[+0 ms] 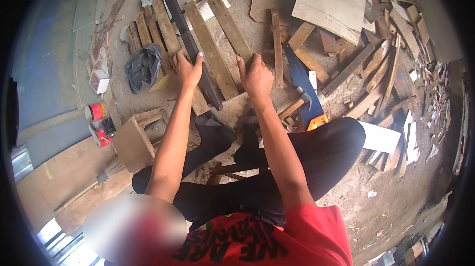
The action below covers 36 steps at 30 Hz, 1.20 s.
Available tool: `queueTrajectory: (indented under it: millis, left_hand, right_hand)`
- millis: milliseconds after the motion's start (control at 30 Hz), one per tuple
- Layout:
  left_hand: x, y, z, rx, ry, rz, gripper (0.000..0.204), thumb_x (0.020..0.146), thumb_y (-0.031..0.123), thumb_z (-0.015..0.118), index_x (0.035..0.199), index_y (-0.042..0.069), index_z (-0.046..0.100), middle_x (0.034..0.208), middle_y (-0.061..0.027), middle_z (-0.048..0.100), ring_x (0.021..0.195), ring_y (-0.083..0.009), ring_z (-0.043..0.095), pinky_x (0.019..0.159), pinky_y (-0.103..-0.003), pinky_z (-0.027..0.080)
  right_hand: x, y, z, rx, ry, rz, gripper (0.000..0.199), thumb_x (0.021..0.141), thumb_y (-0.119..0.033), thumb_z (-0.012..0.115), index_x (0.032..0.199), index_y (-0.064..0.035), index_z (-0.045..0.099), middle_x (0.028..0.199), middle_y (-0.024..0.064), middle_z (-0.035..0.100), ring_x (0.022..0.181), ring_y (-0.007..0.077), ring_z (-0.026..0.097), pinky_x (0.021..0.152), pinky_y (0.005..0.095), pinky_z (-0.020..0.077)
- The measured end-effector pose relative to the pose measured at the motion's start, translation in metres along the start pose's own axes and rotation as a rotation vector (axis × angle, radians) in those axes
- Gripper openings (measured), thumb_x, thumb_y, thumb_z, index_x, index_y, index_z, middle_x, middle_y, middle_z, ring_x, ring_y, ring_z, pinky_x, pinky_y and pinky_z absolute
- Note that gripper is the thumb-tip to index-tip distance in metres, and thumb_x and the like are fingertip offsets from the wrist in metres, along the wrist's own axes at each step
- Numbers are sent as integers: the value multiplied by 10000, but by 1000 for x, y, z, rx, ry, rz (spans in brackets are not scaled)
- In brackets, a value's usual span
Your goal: The person hammers nails into a wooden pallet, then uses a hammer to bend a metal strip and attach it to the pallet. They then use a utility knife to cut the metal strip.
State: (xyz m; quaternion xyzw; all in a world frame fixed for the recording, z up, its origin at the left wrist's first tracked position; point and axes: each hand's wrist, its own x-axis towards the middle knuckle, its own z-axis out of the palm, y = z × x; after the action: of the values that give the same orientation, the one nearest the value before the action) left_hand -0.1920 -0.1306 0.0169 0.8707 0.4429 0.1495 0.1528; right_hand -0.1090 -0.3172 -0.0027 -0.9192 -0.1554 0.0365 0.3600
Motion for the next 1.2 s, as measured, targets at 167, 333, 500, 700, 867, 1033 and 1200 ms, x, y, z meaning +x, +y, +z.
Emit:
queueTrajectory:
  millis: [167,333,500,700,867,1033,1200]
  left_hand:
    - [-11,-1,24,72,103,68,518,921,369,622,1231,-32,518,1468,-177,382,1354,-388,359,1142,-565,200]
    - [-8,7,20,39,45,49,493,938,367,587,1238,-17,510,1455,-174,362,1356,-405,321,1160,-582,168]
    - [-8,5,19,31,62,26,497,908,364,634,1226,-2,519,1441,-157,386,1344,-391,337,1152,-576,168]
    - [-8,9,17,1,81,31,500,887,350,657,1220,0,526,1446,-168,402,1332,-392,367,1146,-560,177]
    - [-9,7,18,-23,95,21,494,866,343,684,1196,5,540,1443,-150,405,1345,-378,354,1151,-561,165]
    - [-3,-18,22,-292,102,-4,483,860,308,711,1165,-49,596,1452,-133,410,1317,-327,410,1130,-501,246]
    - [10,-59,-17,-1242,-206,-267,413,874,183,726,1191,-69,646,1217,-70,611,1089,-164,584,963,-289,414]
  right_hand:
    - [0,1,-3,-37,28,19,526,903,-499,660,1046,3,591,782,225,671,671,419,676,564,481,537]
    - [3,2,-3,-35,0,59,530,892,-482,688,1088,3,600,806,234,676,672,417,673,566,477,531]
    - [3,0,0,-35,24,22,499,894,-446,700,1097,-2,601,813,220,680,682,403,677,569,462,532]
    - [4,-1,-3,12,18,23,484,899,-433,699,1098,-4,599,820,222,682,689,413,676,578,478,532]
    - [2,1,-2,5,53,-17,462,906,-430,690,1064,-7,596,813,225,680,687,424,673,576,493,530]
    - [1,0,-4,-9,65,-44,474,914,-450,669,1051,-2,595,820,233,682,698,435,672,588,499,534]
    - [-4,-1,-2,-7,79,-67,502,923,-473,643,1059,8,596,843,245,689,712,442,675,605,499,542]
